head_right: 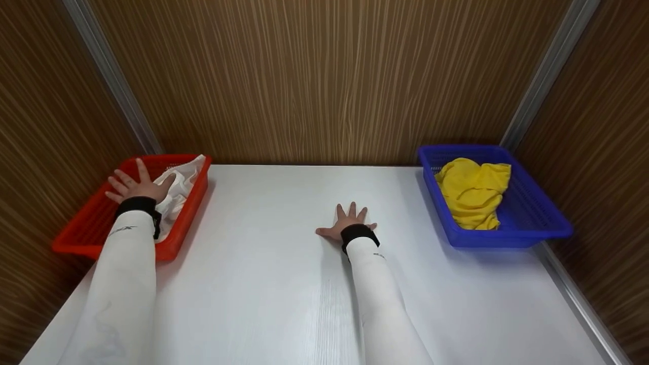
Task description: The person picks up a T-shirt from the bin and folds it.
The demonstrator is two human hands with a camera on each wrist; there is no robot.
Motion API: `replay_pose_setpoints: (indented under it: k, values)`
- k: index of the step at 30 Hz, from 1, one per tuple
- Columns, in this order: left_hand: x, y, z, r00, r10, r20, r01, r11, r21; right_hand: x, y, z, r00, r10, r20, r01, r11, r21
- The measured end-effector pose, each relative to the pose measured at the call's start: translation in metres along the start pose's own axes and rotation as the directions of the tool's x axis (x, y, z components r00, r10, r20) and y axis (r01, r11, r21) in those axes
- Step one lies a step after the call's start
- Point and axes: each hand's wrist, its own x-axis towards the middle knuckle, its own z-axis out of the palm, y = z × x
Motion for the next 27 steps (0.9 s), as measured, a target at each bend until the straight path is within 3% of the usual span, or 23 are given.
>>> replay_pose_setpoints:
  k: [7, 14, 19, 24, 27]
  values:
    - [0.002, -0.024, 0.022, 0.991, 0.002, 0.131, -0.001, 1.0, -0.006, -0.005, -0.004, -0.003, 1.0, -0.012, -0.009, 0.012, 1.0, 0.007]
    - [-0.009, -0.021, 0.027, 0.974, 0.038, 0.222, -0.058, 0.995, 0.084, -0.003, 0.0, 0.003, 0.999, -0.021, -0.024, 0.021, 1.0, -0.011]
    - [-0.019, -0.018, 0.024, 0.959, 0.04, 0.282, -0.062, 0.996, 0.07, -0.003, 0.0, 0.002, 0.999, -0.017, -0.028, 0.017, 1.0, 0.003]
    - [-0.021, -0.022, 0.023, 0.936, 0.023, 0.351, -0.037, 0.999, 0.033, -0.002, -0.001, 0.001, 0.999, -0.016, -0.029, 0.016, 1.0, -0.003]
    - [-0.026, -0.022, 0.021, 0.929, -0.029, 0.369, 0.063, 0.995, -0.08, -0.002, -0.001, 0.0, 1.0, -0.012, -0.029, 0.012, 1.0, -0.01]
